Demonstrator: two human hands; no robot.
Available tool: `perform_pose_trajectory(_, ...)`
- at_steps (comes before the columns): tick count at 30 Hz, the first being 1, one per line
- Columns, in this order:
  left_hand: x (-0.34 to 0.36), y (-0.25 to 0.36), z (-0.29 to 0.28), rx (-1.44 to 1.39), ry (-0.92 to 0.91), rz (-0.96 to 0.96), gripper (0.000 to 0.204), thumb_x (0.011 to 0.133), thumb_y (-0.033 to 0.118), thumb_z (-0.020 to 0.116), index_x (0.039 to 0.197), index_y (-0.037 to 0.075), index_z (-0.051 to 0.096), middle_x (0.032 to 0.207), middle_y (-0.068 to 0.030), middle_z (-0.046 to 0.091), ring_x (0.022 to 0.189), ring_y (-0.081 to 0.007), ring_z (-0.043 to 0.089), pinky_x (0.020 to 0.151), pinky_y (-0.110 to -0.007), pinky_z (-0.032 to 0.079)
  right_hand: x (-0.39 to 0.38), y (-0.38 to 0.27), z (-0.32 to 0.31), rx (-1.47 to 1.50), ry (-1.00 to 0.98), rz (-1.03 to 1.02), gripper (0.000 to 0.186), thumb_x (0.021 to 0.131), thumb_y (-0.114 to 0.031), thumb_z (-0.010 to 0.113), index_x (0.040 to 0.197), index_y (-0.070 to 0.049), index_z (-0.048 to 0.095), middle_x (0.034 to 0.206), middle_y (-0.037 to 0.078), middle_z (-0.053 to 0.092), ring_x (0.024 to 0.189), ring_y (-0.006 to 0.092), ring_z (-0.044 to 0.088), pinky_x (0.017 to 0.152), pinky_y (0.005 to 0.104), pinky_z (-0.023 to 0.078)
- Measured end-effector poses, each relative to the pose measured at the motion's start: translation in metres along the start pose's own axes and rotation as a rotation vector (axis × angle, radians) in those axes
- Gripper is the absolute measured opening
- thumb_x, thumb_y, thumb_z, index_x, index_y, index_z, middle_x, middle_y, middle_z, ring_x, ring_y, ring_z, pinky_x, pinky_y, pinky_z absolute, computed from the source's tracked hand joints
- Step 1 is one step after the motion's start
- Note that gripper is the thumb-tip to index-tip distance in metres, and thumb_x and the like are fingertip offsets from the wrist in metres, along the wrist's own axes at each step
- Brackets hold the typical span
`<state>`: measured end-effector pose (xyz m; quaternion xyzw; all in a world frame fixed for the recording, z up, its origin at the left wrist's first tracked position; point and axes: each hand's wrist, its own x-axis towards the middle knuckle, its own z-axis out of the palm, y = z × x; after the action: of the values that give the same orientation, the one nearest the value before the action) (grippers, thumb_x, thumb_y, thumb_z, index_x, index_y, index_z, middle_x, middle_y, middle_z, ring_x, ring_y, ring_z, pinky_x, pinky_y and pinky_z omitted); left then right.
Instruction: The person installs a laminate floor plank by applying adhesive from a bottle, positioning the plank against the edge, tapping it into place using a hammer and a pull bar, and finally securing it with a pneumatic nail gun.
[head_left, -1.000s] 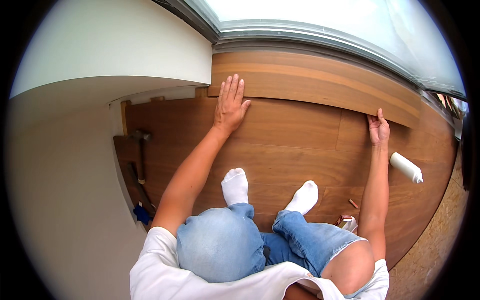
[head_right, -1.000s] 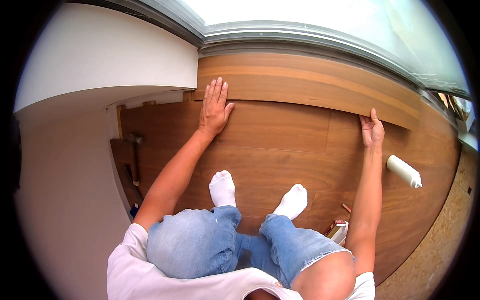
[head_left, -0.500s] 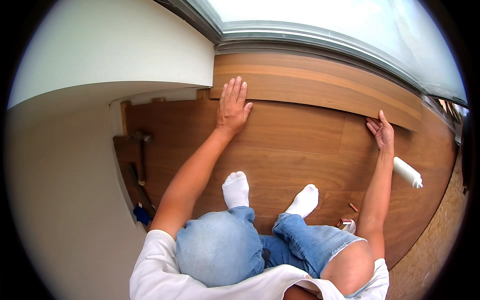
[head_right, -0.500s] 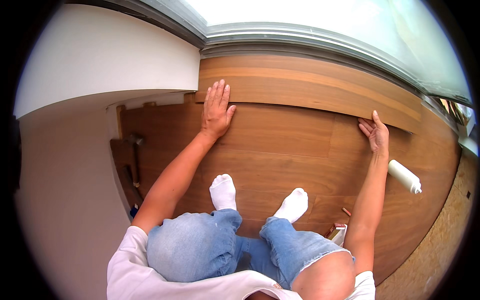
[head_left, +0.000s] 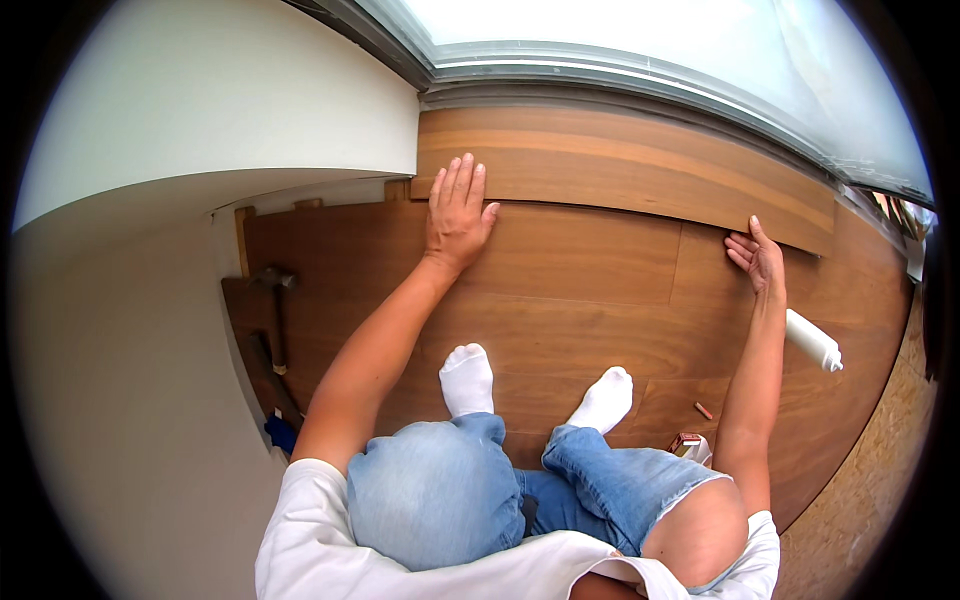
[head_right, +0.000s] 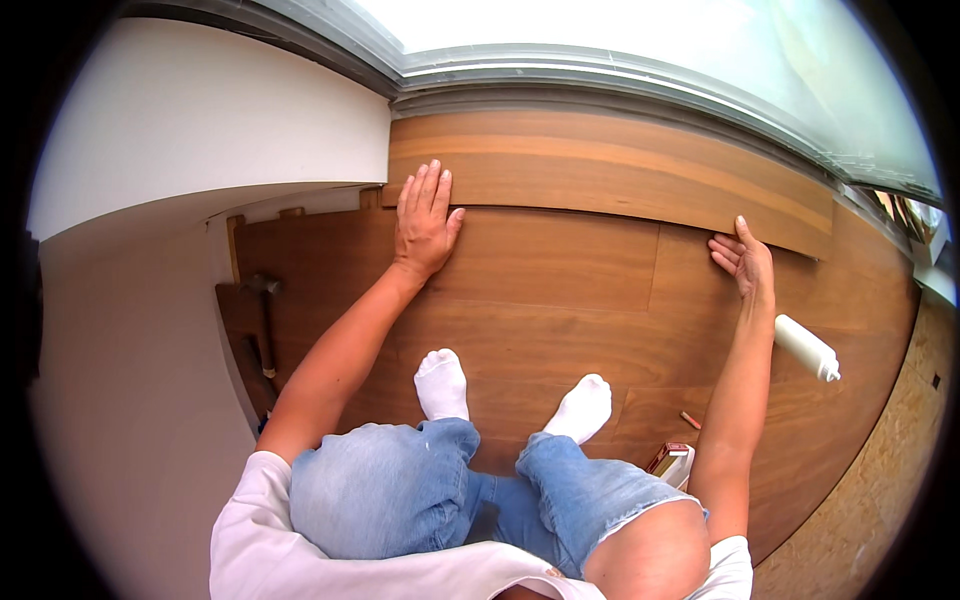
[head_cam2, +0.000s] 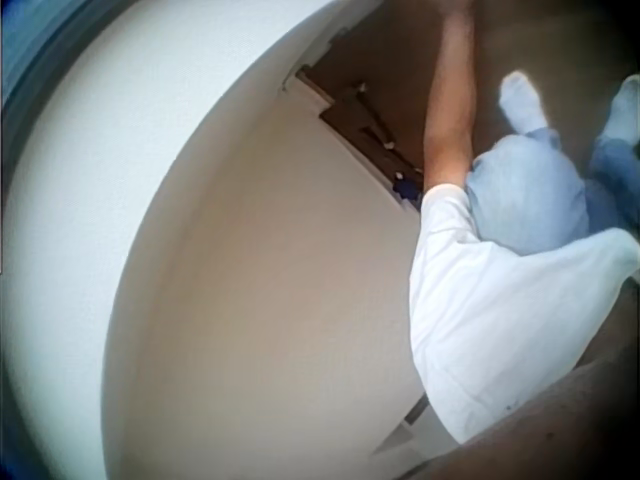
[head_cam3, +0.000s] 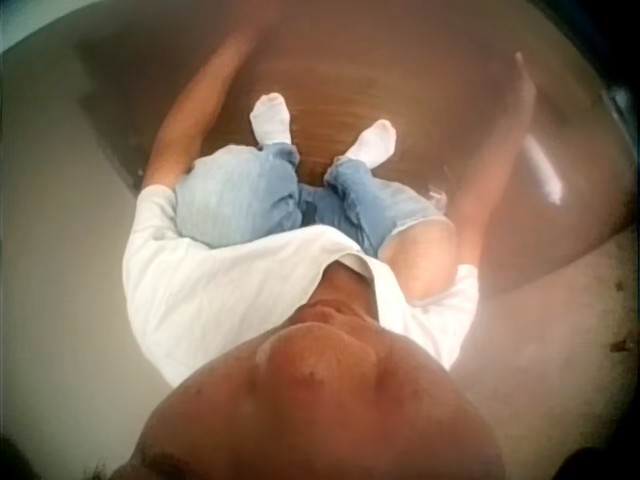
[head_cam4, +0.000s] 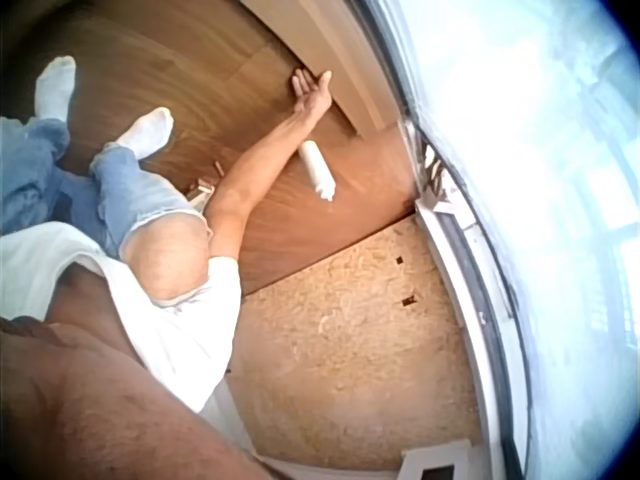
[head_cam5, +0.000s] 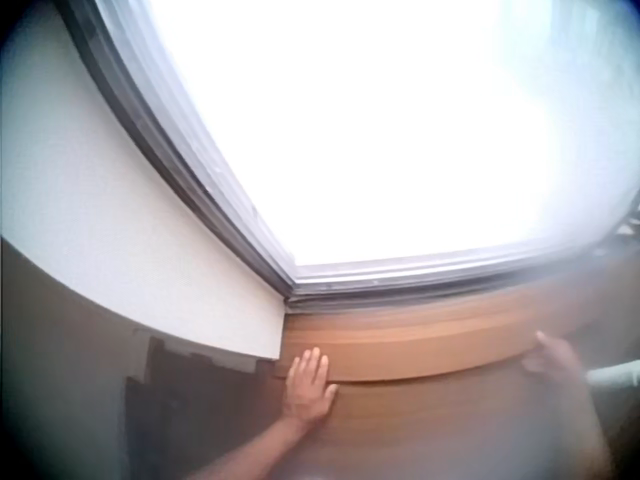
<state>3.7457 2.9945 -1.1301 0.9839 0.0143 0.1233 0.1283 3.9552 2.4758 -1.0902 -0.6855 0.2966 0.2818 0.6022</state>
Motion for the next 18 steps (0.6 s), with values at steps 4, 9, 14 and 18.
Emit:
perform_pose_trajectory(4,0.05,0.02,-0.002,-0.071,-0.059,-0.101,0.059,0.094,0.032,0.069,0.14,-0.001,0.054,0.143,-0.0225,0.053,0.131,-0.0408,0.05,0.118,-0.052,0.034,0.003,0.001,-0.011,-0.018,0.026,-0.01,0.061,0.096,-0.048,0.072,0.122,0.005,0.061,0.113,0.023,0.069,0.097,0.0309,0.074,0.075,0.0355,0.066)
perform_pose_trajectory(9,0.102,0.006,0.027,-0.019,0.047,0.042,0.063,0.096,0.043,0.066,0.139,-0.002,0.056,0.141,-0.0233,0.053,0.133,-0.0402,0.048,0.119,-0.052,0.033,0.004,-0.002,-0.001,-0.021,0.016,0.035,0.049,0.095,-0.044,0.075,0.112,0.0,0.063,0.104,0.017,0.072,0.091,0.0274,0.075,0.071,0.0344,0.066)
perform_pose_trajectory(14,0.112,0.009,0.041,-0.072,0.029,0.024,0.064,0.096,0.045,0.064,0.139,-0.001,0.057,0.141,-0.0241,0.054,0.134,-0.0395,0.047,0.121,-0.052,0.03,0.0,-0.004,-0.007,-0.006,0.012,0.05,0.036,0.095,-0.042,0.074,0.102,-0.008,0.064,0.092,0.009,0.072,0.085,0.0231,0.075,0.068,0.0322,0.066)
perform_pose_trajectory(18,0.11,0.012,0.039,-0.096,0.037,0.027,0.063,0.095,0.043,0.066,0.138,-0.002,0.058,0.139,-0.0237,0.054,0.133,-0.0397,0.048,0.121,-0.052,0.031,-0.01,-0.002,-0.005,-0.007,0.036,0.067,0.033,0.096,-0.041,0.074,0.098,-0.01,0.065,0.088,0.006,0.072,0.081,0.0206,0.075,0.065,0.0304,0.065)
